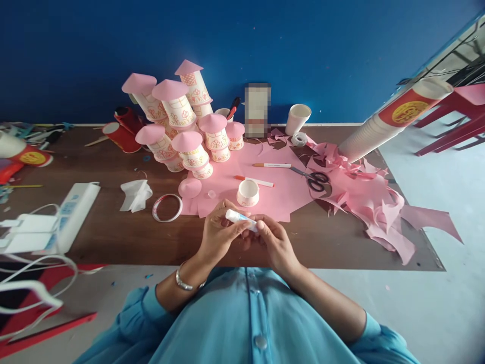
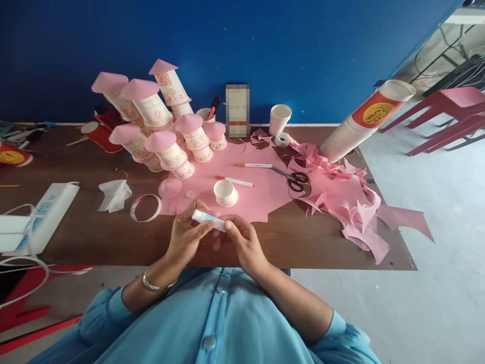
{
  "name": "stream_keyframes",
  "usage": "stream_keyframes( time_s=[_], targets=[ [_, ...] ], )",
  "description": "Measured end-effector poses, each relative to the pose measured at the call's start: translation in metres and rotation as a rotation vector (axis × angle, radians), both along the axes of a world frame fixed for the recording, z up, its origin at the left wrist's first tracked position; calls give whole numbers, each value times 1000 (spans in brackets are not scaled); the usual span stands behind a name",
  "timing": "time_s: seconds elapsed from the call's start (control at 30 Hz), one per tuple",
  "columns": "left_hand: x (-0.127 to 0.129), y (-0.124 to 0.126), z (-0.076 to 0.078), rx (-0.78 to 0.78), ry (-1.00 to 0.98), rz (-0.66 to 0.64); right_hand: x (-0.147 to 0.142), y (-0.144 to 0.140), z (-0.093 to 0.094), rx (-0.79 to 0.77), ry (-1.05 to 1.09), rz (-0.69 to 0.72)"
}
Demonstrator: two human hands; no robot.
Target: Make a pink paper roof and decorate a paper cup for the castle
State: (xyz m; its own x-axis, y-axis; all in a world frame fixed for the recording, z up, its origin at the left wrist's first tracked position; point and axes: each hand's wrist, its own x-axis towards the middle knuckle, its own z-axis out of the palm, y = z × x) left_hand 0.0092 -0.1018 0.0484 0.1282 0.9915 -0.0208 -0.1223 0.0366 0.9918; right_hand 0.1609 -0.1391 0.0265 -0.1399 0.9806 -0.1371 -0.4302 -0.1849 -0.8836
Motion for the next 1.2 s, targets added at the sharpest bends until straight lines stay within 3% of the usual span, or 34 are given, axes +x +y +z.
stream_keyframes(
  time_s=[0.07,0.27,0.4,0.63,0.7,0.8,0.9,1.0,1.1,1.2],
  targets=[
    [-1,0,3,45,56,9,1,1,-1,-35,28,27],
    [1,-4,0,42,59,7,1,-2,3,-3,-37,-107],
    [5,-6,-2,138,114,66,1,-6,3,11,-68,-170],
    [4,-8,2,460,380,137,3,-9,-5,-184,227,6],
    [4,-10,3,535,419,108,2,-10,-4,-206,308,26],
    [3,-14,0,522,407,18,0,-13,-1,-199,315,33],
    [-3,-15,-9,458,325,-77,5,-15,3,-113,186,-62],
    [-12,-6,-23,428,269,-64,18,-11,6,51,-53,-289],
    [-17,16,-34,392,460,21,32,-2,11,239,-412,-447],
    [-13,39,-43,416,615,-61,39,9,18,477,-753,-470]
  ],
)
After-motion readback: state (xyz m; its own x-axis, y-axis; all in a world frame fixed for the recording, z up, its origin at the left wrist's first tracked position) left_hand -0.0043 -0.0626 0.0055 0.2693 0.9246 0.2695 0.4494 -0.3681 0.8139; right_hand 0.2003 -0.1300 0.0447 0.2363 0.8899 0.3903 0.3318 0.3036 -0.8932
